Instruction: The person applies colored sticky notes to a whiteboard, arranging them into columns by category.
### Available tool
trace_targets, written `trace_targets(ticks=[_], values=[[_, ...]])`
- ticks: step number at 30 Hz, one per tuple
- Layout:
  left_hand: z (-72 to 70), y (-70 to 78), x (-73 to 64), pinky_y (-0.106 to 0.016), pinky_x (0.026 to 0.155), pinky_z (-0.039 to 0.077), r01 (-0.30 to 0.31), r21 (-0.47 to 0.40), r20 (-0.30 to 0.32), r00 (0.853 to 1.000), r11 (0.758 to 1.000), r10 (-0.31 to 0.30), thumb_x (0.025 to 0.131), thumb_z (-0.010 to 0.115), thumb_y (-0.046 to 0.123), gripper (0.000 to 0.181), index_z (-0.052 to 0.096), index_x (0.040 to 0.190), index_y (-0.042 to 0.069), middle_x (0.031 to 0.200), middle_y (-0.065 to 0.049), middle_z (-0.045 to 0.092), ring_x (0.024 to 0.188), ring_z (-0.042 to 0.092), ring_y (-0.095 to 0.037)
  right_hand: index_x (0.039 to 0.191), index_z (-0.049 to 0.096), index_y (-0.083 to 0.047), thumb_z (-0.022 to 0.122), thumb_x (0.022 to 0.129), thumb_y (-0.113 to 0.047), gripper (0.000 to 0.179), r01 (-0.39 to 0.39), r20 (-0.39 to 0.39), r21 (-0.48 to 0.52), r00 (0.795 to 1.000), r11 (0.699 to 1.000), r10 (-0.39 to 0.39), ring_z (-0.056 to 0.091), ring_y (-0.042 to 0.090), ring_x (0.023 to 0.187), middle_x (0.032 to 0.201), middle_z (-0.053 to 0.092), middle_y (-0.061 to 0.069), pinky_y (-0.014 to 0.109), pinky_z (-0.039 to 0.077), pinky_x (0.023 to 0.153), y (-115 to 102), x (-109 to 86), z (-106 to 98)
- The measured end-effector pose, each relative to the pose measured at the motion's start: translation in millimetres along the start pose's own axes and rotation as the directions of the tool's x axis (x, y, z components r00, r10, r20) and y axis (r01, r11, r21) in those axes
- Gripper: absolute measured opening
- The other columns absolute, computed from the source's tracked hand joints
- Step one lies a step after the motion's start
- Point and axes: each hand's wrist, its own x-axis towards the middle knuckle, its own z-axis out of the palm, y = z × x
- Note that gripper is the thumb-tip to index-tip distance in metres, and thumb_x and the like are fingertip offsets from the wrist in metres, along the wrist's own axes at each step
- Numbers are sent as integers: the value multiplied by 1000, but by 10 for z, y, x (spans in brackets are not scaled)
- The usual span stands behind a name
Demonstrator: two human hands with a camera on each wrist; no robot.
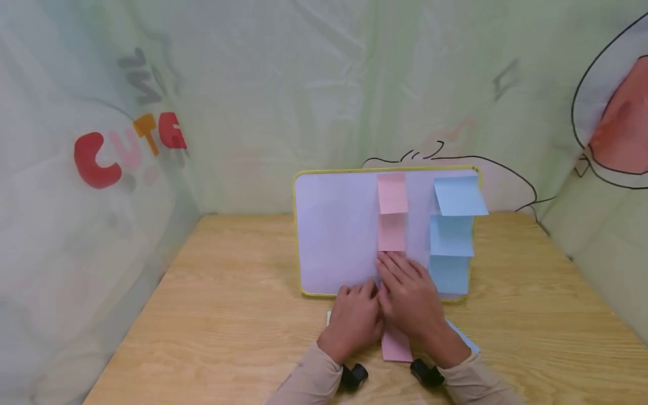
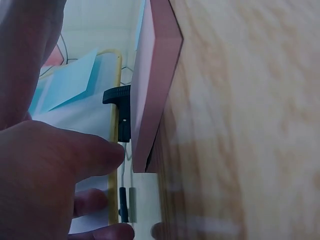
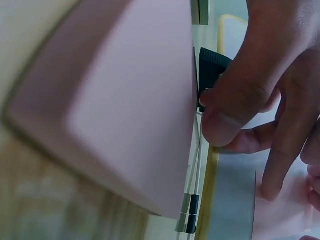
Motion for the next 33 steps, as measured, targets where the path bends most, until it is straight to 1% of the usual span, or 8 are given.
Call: trace_targets(ticks=[5, 11, 14, 19, 23, 27, 30, 33], values=[[-8, 12, 12, -34, 66, 43, 5, -2, 44, 999, 1000, -5, 91, 63, 41, 28, 72, 110, 22, 94, 3, 57, 76, 59, -15, 127, 65, 5, 55, 86, -14, 46, -27, 8, -16, 1000, 999, 28, 59, 37, 120, 130, 63, 20, 60, 45, 95, 40, -28, -37], [-2, 20, 10, -35, 67, 38, 11, -7, 57, 998, 1000, -11, 90, 65, 47, 54, 59, 139, 27, 102, 5, 57, 85, 60, -14, 123, 67, 5, 53, 87, -15, 44, -58, -27, -52, 998, 997, 56, 61, 38, 116, 124, 67, 20, 59, 48, 89, 103, -39, -98], [10, 17, 3, -35, 68, 37, 15, -7, 49, 999, 1000, -15, 89, 67, 48, 64, 51, 148, 28, 104, 6, 57, 85, 59, -13, 122, 68, 5, 55, 86, -17, 44, -84, -16, -66, 996, 994, 83, 61, 38, 117, 124, 67, 19, 60, 49, 86, 134, -55, -127], [17, 11, -6, -34, 69, 38, 12, -22, 44, 999, 1000, -12, 88, 69, 48, 68, 50, 149, 27, 104, 6, 57, 85, 58, -13, 122, 68, 5, 52, 88, -19, 44, -124, 3, -91, 992, 988, 125, 60, 37, 118, 126, 66, 19, 62, 50, 81, 168, -104, -173], [9, 14, -5, -33, 69, 38, 10, -38, 33, 999, 999, -9, 87, 70, 48, 69, 49, 150, 26, 104, 6, 57, 84, 57, -12, 119, 70, 6, 49, 89, -19, 44, -146, -24, -107, 989, 983, 144, 61, 38, 116, 126, 66, 18, 62, 49, 79, 174, -126, -183], [11, 21, -11, -33, 69, 37, 30, -57, 2, 1000, 998, -30, 86, 71, 44, 67, 52, 148, 27, 101, 6, 57, 82, 57, -12, 115, 71, 6, 49, 89, -19, 41, -127, -64, -76, 990, 989, 123, 62, 39, 112, 122, 68, 19, 62, 50, 77, 139, -96, -145], [13, 28, -21, -34, 69, 37, 56, -78, -14, 998, 995, -58, 86, 72, 41, 61, 56, 143, 29, 100, 5, 57, 81, 57, -13, 117, 71, 5, 49, 92, -20, 41, -100, -66, -46, 993, 994, 97, 62, 39, 114, 122, 68, 19, 61, 50, 82, 95, -56, -105], [14, 37, -27, -34, 68, 36, 72, -82, -26, 997, 994, -75, 86, 70, 39, 49, 63, 133, 29, 99, 5, 58, 82, 58, -13, 123, 68, 4, 47, 95, -21, 43, -82, -37, -28, 996, 996, 81, 60, 38, 118, 126, 66, 19, 59, 48, 90, 66, -24, -77]])
